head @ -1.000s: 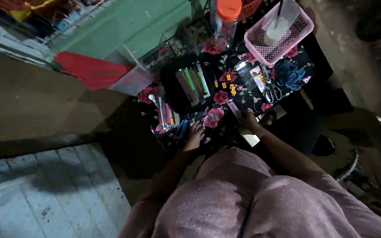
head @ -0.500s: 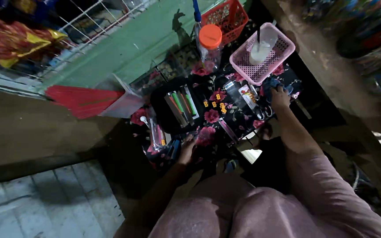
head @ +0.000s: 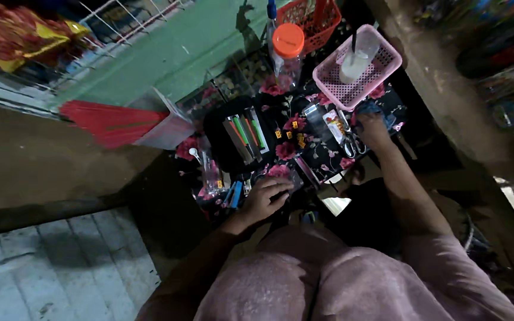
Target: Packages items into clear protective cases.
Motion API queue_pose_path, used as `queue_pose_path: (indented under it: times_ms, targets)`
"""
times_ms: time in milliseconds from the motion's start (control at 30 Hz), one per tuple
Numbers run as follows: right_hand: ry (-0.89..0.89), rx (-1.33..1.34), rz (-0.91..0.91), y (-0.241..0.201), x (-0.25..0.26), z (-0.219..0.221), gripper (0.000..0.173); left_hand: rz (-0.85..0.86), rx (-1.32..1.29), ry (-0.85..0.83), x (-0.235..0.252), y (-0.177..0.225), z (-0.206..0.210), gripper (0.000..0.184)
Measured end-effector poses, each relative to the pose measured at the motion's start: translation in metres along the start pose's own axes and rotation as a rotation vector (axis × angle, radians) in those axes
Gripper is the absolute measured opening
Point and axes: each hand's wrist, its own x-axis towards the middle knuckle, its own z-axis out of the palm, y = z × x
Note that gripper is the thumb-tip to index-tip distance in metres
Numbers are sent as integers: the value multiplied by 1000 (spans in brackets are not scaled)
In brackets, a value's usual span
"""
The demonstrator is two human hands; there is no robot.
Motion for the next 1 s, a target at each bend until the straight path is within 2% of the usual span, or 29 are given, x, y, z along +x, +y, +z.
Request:
queue_pose_path:
  times_ms: [133,200,267,433,533,633,733,833,1000]
  targets:
    - [48,398,-393,-94,-79,-19,30,197,30,47,10,10,-12,23]
    - [48,570,-598,-122,-109,-22,31,273,56,62,13,15,-18,24]
    - [26,601,-720,-146,-134,-27,29,345,97,76,14,20,-24,25]
    - [159,326,-756,-188,-174,-19,24,481,174,102,11,30,-33,28]
    - [262,323,-740,-192,-178,-10,13,509,181,82,10,31,-37,27]
    - [311,304,-719,-194,-182,-5,10,446,144,123,5,32,-38,26]
    - [355,216,-761,-196,-183,1,11,375,91,197,-2,37,-39,17]
    - [377,128,-824,-198,-183,9,19,331,65,176,-6,44,-41,19]
    - [304,38,-855,-206,-182,18,16,267,100,97,-16,41,-46,8]
